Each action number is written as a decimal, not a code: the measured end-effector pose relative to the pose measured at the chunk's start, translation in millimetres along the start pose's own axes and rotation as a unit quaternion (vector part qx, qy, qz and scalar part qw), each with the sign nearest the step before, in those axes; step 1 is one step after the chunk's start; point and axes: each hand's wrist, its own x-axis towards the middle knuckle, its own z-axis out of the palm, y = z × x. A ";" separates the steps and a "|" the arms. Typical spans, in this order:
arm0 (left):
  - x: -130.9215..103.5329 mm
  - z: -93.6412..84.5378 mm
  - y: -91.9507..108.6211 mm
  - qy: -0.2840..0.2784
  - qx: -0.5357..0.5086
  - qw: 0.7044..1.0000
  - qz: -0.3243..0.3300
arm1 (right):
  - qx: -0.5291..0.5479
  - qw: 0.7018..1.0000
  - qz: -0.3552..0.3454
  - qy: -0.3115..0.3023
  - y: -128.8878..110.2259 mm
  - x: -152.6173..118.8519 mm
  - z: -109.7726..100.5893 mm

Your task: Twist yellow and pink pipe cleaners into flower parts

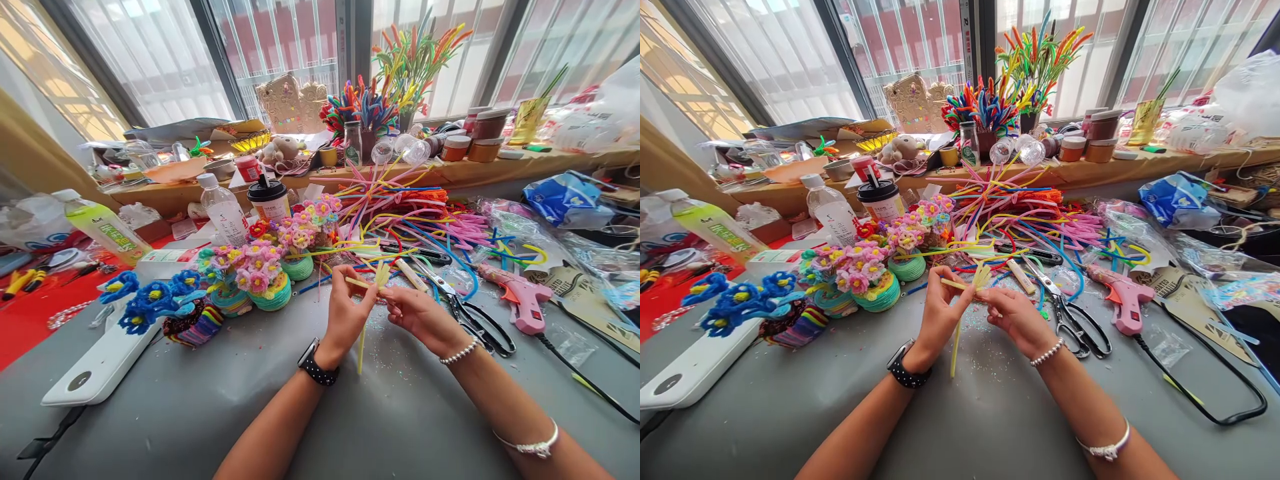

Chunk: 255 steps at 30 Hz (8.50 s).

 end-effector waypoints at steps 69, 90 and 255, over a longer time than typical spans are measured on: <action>2.4 -3.0 4.1 -0.191 -0.125 0.960 -0.160 | 0.019 0.993 -0.101 -0.052 -5.2 -1.9 -2.1; 6.3 -8.3 3.0 -0.184 -0.126 0.935 -0.275 | -0.317 0.923 -0.211 0.058 -9.9 -4.7 -7.3; 4.8 -4.5 3.1 -0.047 -0.124 0.965 -0.226 | -0.133 0.976 -0.157 0.078 5.5 -0.4 8.9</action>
